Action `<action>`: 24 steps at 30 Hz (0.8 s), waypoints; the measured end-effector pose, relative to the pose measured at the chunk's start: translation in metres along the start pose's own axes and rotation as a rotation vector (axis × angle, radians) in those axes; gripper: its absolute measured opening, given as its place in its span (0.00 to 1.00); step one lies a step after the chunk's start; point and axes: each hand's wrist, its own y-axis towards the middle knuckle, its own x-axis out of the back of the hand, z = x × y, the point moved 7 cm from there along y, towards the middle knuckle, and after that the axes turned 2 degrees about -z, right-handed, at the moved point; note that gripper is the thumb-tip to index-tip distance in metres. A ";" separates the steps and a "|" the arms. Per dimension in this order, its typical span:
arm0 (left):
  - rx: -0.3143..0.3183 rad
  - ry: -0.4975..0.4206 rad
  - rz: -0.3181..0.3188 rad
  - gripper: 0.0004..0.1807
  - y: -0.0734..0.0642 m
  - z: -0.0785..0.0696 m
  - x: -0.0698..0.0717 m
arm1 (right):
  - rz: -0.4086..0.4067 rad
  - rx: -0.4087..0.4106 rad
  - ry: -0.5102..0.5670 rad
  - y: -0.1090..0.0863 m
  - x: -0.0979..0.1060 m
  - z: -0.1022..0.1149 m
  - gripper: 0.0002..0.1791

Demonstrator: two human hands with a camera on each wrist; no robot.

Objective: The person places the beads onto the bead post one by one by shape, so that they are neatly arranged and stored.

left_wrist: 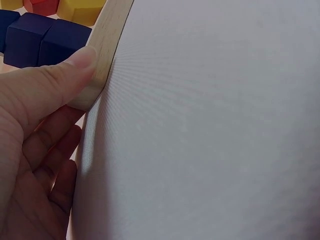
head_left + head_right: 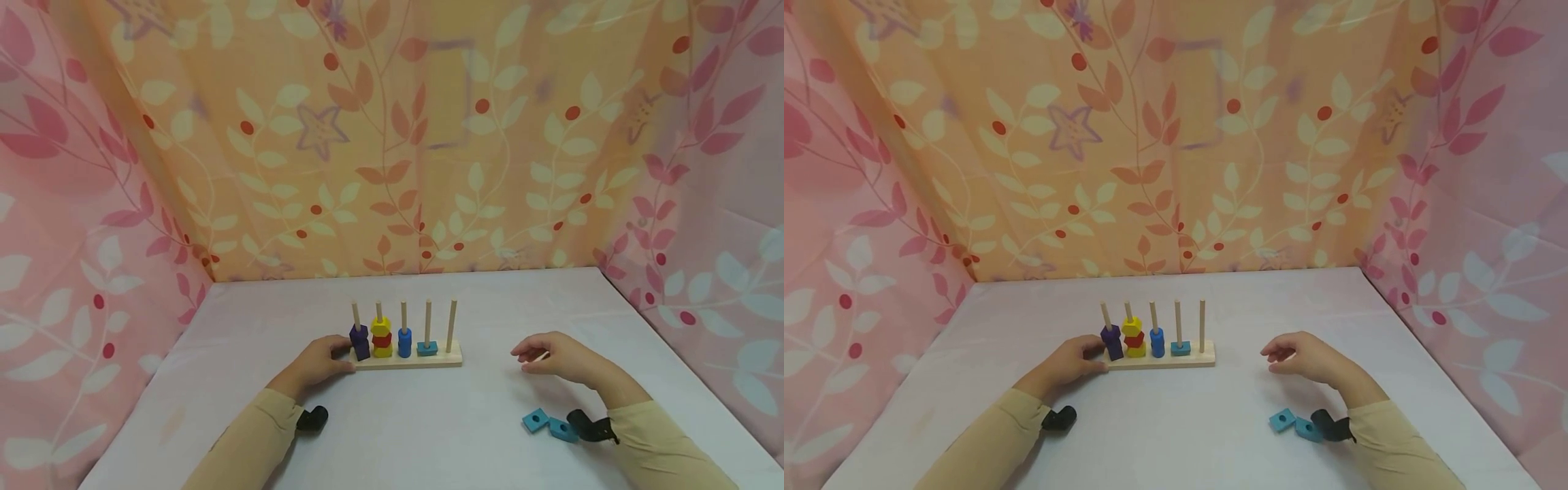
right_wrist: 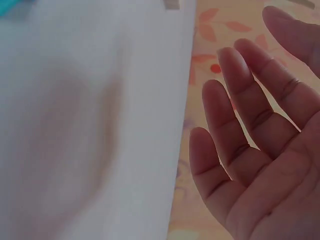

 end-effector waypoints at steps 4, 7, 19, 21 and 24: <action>-0.006 0.001 -0.004 0.28 0.000 -0.001 0.000 | 0.023 -0.017 0.026 -0.021 -0.002 -0.014 0.17; -0.013 0.005 -0.007 0.28 -0.001 -0.001 0.000 | 0.045 -0.056 0.064 -0.035 -0.006 -0.026 0.17; 0.007 -0.006 -0.003 0.28 0.000 0.001 -0.001 | 0.159 -0.011 0.204 -0.068 -0.029 -0.045 0.16; 0.008 -0.011 -0.004 0.28 0.000 0.001 -0.001 | 0.157 0.045 0.146 -0.070 -0.031 -0.045 0.16; 0.005 -0.017 -0.007 0.28 -0.001 0.000 0.000 | 0.145 0.097 0.048 -0.070 -0.032 -0.043 0.16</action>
